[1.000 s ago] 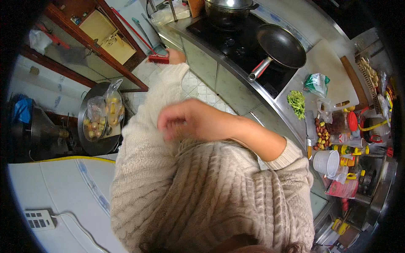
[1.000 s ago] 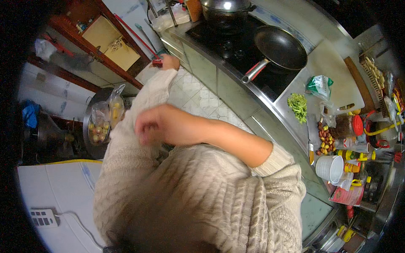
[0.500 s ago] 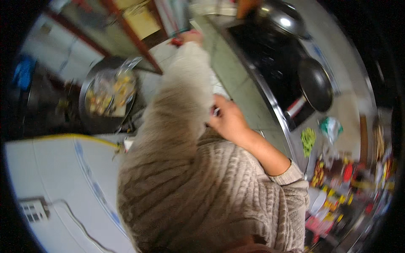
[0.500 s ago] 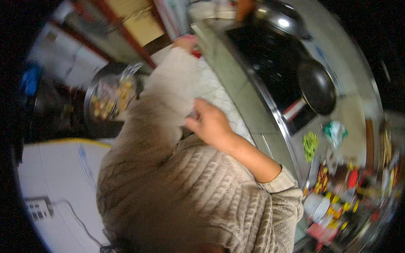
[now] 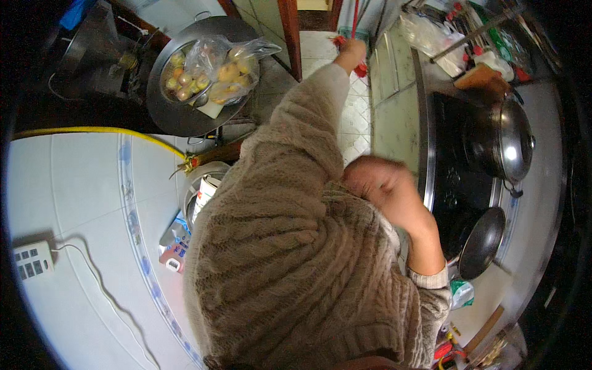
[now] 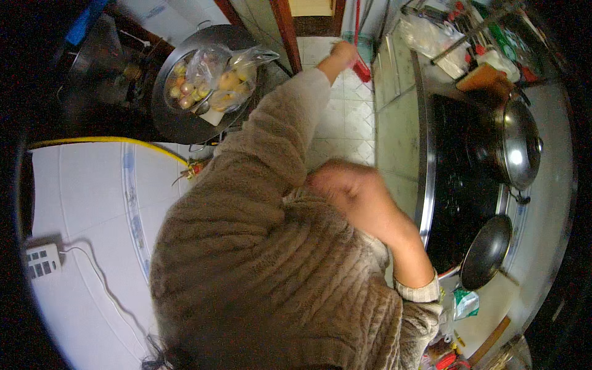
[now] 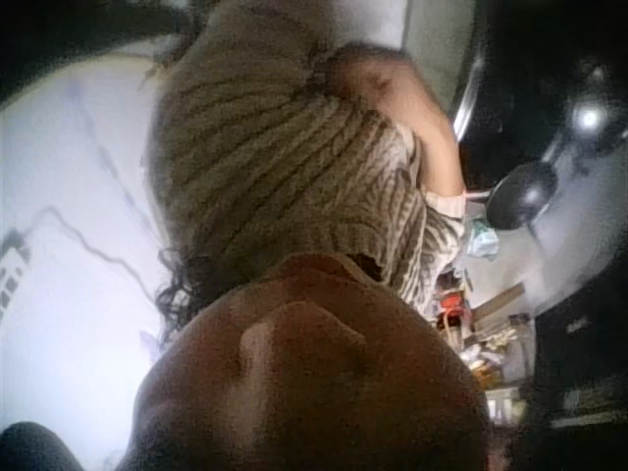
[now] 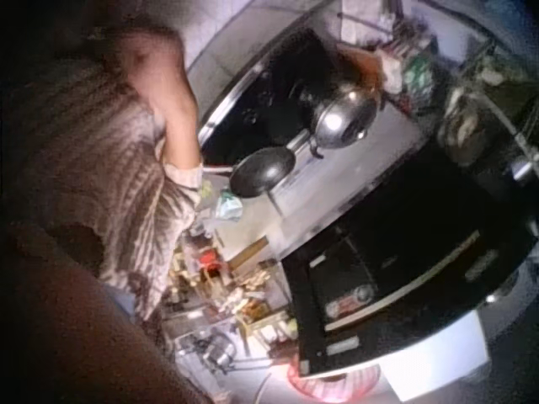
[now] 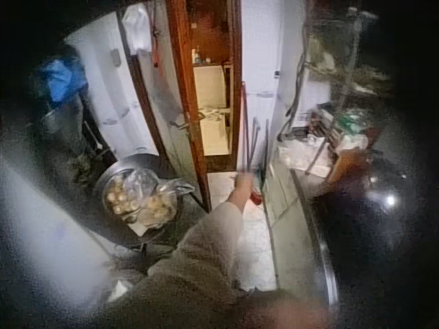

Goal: The person prepares vegetables in a kitchen, pouring oil into a pan, adding chopped green vegetables, and handling potatoes and other ingredients on the counter.

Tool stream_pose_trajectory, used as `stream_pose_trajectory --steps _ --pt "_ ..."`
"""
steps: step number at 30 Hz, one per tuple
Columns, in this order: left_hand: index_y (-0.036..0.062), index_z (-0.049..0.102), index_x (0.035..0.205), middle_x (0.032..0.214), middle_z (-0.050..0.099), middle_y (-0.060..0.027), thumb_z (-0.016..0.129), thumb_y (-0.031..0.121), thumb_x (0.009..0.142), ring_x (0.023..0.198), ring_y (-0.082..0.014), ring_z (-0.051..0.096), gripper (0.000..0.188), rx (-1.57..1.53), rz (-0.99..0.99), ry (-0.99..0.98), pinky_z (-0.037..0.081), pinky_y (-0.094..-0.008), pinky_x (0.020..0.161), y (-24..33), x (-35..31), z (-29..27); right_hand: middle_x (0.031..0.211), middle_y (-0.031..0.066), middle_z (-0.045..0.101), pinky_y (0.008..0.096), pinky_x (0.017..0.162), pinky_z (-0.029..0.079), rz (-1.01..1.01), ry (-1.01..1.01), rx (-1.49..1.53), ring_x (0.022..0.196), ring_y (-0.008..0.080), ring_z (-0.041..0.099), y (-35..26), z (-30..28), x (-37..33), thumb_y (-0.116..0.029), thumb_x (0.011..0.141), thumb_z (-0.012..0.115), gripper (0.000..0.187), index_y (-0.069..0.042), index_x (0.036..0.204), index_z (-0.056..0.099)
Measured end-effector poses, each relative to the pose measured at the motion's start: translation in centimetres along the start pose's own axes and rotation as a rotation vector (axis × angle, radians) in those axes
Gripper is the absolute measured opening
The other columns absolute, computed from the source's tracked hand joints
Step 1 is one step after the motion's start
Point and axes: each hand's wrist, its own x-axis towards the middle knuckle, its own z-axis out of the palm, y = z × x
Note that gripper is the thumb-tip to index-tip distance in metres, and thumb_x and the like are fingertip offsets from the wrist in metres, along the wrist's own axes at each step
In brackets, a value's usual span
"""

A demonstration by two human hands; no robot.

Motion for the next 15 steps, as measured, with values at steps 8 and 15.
stream_pose_trajectory --steps 8,15 --pt "0.0075 0.068 0.106 0.110 0.065 -0.0116 0.056 0.014 0.081 0.101 -0.0261 0.061 0.028 0.164 -0.173 -0.359 0.043 -0.0505 0.086 -3.2 -7.3 10.3 0.089 0.0023 0.059 0.0239 0.067 0.044 0.070 0.107 0.116 0.079 0.0090 0.054 2.7 1.2 6.0 0.000 0.080 0.066 0.026 -0.004 0.104 0.057" --pt "0.0000 0.070 0.080 0.076 0.065 -0.0152 0.052 0.002 0.077 0.067 -0.0271 0.059 0.018 0.475 0.265 -0.421 0.041 -0.0457 0.057 -0.2 -10.3 6.4 0.088 0.0010 0.060 0.0227 0.074 0.044 0.071 -0.131 0.386 0.082 0.0087 0.056 1.1 -1.0 3.5 0.008 0.078 0.063 0.017 -0.001 0.091 0.059"
